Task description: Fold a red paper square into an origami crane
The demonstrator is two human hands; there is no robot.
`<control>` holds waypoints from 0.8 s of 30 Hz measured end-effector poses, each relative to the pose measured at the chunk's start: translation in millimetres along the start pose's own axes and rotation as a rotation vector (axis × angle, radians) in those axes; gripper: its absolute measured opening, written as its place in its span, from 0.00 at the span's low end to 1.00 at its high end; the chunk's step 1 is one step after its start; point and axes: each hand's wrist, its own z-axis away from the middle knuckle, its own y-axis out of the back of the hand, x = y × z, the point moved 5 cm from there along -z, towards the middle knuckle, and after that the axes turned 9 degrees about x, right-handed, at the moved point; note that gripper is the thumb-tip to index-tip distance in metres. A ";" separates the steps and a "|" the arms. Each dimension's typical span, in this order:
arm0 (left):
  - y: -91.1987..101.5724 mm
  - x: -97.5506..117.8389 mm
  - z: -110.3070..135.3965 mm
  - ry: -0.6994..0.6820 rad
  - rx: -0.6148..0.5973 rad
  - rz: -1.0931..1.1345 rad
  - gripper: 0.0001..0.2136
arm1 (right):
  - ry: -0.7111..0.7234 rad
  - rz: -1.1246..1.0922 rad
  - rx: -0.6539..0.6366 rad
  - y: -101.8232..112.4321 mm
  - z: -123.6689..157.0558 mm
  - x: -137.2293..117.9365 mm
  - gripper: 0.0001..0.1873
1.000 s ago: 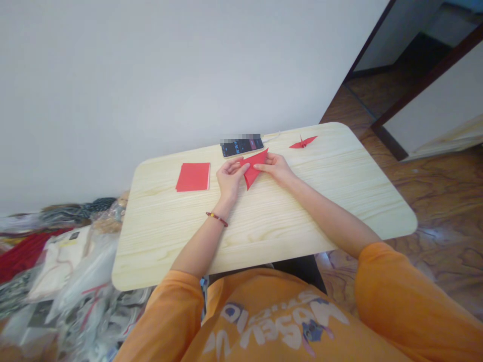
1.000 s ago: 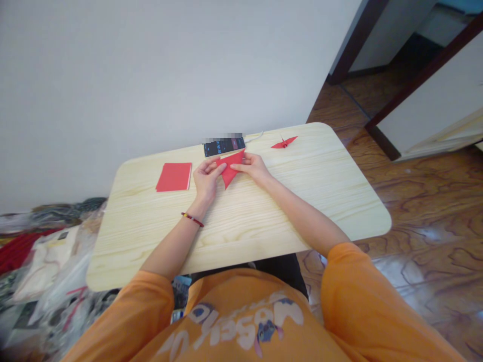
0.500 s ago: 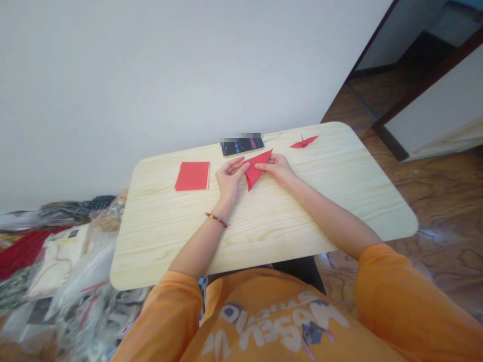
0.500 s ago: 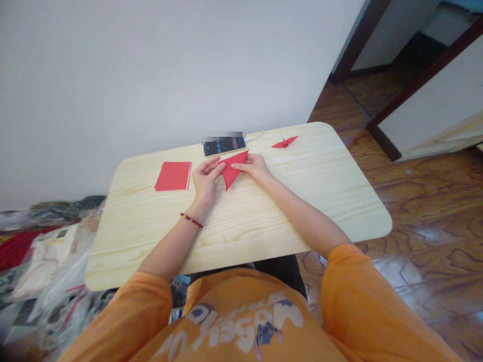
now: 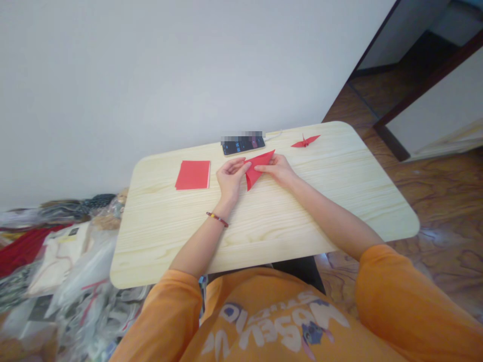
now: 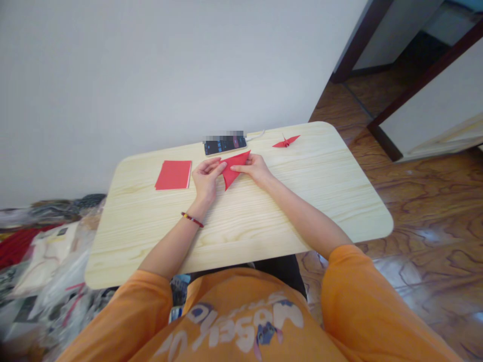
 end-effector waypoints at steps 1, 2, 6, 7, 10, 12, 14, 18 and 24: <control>-0.4 -0.1 0.1 0.005 -0.006 0.005 0.17 | -0.004 0.002 -0.001 0.0 0.3 -0.1 0.25; -1.0 -0.3 0.2 0.013 -0.017 0.011 0.17 | -0.008 0.001 -0.001 0.0 0.5 -0.3 0.25; -2.2 -1.3 0.4 0.051 -0.034 0.051 0.21 | -0.011 -0.006 0.006 0.9 0.5 -1.8 0.25; -2.2 -1.5 0.4 0.058 -0.032 0.059 0.21 | -0.012 -0.004 0.007 1.3 0.3 -1.9 0.25; -2.0 -1.2 0.6 0.068 -0.022 0.074 0.22 | -0.015 -0.002 0.008 2.5 -0.3 -1.6 0.25; -1.7 -0.7 0.6 0.068 -0.015 0.075 0.21 | -0.016 0.000 0.003 3.1 -0.4 -1.1 0.25; -1.4 -0.4 0.5 0.067 -0.010 0.075 0.21 | -0.014 0.006 -0.001 3.4 -0.4 -0.7 0.24; -1.3 0.0 0.4 0.065 -0.003 0.078 0.20 | -0.010 0.015 -0.005 3.4 0.0 -0.7 0.25; -1.8 1.1 0.5 0.068 -0.002 0.064 0.21 | -0.005 0.007 -0.007 3.5 -0.2 -0.9 0.24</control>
